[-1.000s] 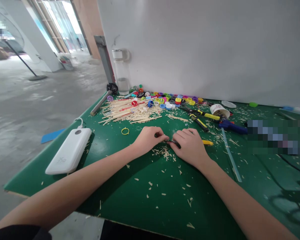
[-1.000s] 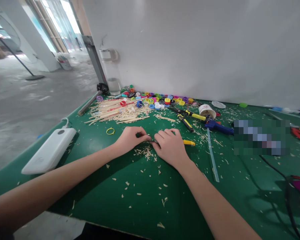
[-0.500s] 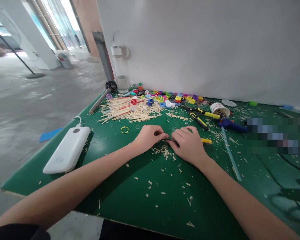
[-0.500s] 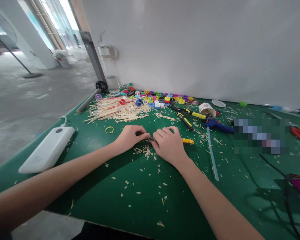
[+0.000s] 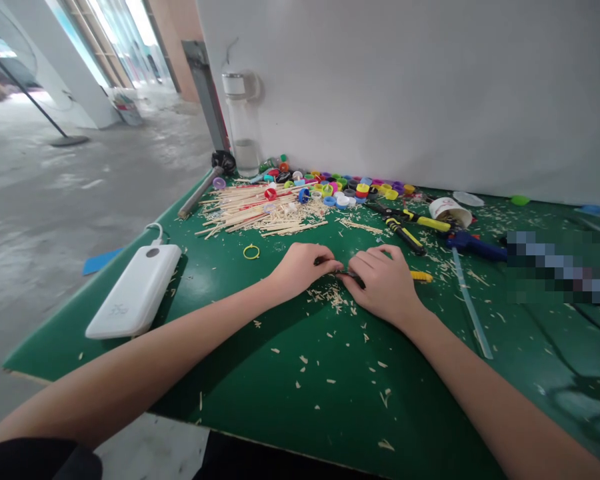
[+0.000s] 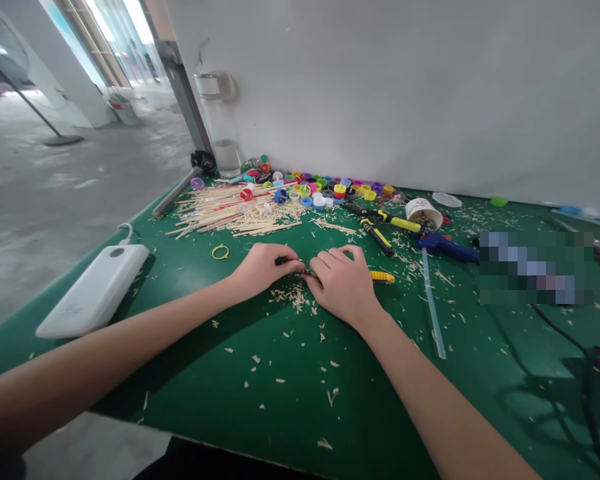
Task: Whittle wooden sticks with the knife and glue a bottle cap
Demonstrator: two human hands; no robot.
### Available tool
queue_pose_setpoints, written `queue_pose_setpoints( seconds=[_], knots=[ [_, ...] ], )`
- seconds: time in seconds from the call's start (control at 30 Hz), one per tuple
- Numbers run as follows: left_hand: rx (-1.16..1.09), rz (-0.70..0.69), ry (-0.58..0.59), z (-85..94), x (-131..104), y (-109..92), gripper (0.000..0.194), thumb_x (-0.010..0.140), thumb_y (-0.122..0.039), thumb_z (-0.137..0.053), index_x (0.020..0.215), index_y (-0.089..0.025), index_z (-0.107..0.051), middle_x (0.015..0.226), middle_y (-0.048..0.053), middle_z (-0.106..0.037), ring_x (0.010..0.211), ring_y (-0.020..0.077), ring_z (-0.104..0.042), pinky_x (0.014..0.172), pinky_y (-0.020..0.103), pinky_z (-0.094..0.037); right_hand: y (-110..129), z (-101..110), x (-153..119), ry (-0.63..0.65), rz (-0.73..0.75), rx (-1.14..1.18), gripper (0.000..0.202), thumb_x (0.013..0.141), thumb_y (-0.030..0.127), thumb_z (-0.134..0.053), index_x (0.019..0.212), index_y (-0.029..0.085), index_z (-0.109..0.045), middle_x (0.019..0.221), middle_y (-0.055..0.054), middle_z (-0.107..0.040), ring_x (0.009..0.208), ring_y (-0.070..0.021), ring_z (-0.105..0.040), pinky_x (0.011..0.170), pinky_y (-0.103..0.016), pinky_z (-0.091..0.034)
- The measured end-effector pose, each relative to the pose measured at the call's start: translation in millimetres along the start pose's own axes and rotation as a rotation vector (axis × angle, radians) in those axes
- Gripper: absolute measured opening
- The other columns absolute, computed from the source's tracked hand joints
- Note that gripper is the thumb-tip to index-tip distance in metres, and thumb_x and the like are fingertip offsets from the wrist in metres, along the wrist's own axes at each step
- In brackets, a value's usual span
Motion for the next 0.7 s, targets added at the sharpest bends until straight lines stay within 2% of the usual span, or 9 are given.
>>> queue_pose_setpoints(
  seconds=[0.37, 0.7],
  knots=[
    [-0.003, -0.025, 0.014, -0.3, -0.7, -2.6, 0.022, 0.085, -0.035, -0.056, 0.074, -0.021, -0.068, 0.074, 0.000, -0.068, 0.065, 0.0119, -0.054, 0.059, 0.025, -0.035, 0.3, -0.1, -0.8, -0.012, 0.009, 0.020, 0.022, 0.088, 0.030, -0.045, 0.072, 0.020, -0.056, 0.070, -0.003, -0.060, 0.074, -0.0192, -0.052, 0.084, -0.037, -0.029],
    [-0.010, -0.058, 0.020, -1.5, -1.5, -3.6, 0.022, 0.085, -0.035, -0.055, 0.076, -0.021, -0.068, 0.075, -0.001, -0.068, 0.066, 0.0115, -0.055, 0.061, 0.024, -0.036, -0.8, -2.5, 1.7, 0.055, 0.010, 0.035, 0.026, 0.091, 0.034, -0.041, 0.073, 0.020, -0.054, 0.069, -0.003, -0.061, 0.071, -0.0183, -0.052, 0.082, -0.037, -0.028]
  ],
)
Point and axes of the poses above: each hand's wrist, its own x-axis towards the middle knuckle, its own z-axis out of the back of the hand, y = z × x, the point moved 3 cm from there along x, towards the middle knuckle
